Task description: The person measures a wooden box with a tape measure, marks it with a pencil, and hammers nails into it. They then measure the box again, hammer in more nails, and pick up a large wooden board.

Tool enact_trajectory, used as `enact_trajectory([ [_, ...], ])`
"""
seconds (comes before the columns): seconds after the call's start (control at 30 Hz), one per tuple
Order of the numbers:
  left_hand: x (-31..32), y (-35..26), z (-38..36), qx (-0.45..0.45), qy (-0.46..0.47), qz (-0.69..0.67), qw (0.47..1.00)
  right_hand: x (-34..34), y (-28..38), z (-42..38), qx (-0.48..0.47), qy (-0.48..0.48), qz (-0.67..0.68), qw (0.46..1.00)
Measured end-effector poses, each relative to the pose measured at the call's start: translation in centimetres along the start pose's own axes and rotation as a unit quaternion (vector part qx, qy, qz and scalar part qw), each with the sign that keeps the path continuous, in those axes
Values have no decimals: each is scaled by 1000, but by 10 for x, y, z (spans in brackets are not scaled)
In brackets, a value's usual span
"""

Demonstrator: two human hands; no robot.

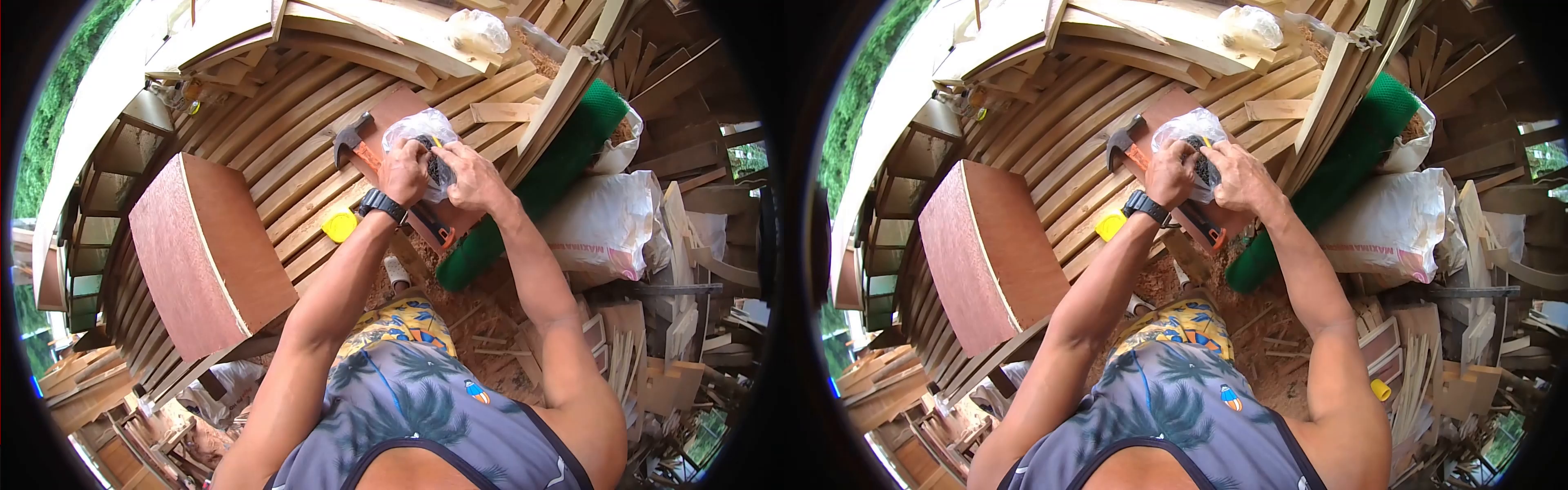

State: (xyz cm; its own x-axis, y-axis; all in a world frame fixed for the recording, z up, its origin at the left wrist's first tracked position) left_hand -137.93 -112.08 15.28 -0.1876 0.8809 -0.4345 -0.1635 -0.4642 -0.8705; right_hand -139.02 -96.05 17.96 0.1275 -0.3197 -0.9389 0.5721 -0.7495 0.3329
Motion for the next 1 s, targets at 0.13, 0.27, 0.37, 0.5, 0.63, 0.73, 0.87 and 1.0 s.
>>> enact_trajectory([
  [0.13,-11,22,3,-114,-10,-133,985,1,5,7,-1,25,16,1000],
  [0.27,-15,36,9,-175,-4,-209,962,9,12,7,-15,6,18,1000],
  [0.37,-22,30,12,-235,-14,-248,940,-2,23,-5,-16,-74,2,997],
  [0.5,-34,27,18,-167,-44,-182,968,-4,50,-44,161,-28,28,986],
  [0.63,-40,26,8,-226,-38,-346,910,26,81,-80,204,53,-47,976],
  [0.73,-50,12,-11,-294,-10,-492,819,51,82,-82,213,13,-93,972],
  [0.87,-71,-18,-63,-302,56,-616,725,50,93,-69,238,46,-84,967],
  [1.0,-108,-44,-143,-312,136,-650,679,51,92,-46,301,55,9,952],
])
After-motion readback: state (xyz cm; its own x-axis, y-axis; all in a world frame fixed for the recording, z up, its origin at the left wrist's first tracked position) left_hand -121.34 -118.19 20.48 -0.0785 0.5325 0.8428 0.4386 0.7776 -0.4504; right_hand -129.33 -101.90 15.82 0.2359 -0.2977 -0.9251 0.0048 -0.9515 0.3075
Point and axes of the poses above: each hand's wrist, its own z-axis towards the middle knuckle, its own x-axis out of the palm, y = z × x, the point moved 4 cm from there along z, towards the middle knuckle, and after that the axes turned 14 degrees about -z, right-handed, at the moved point
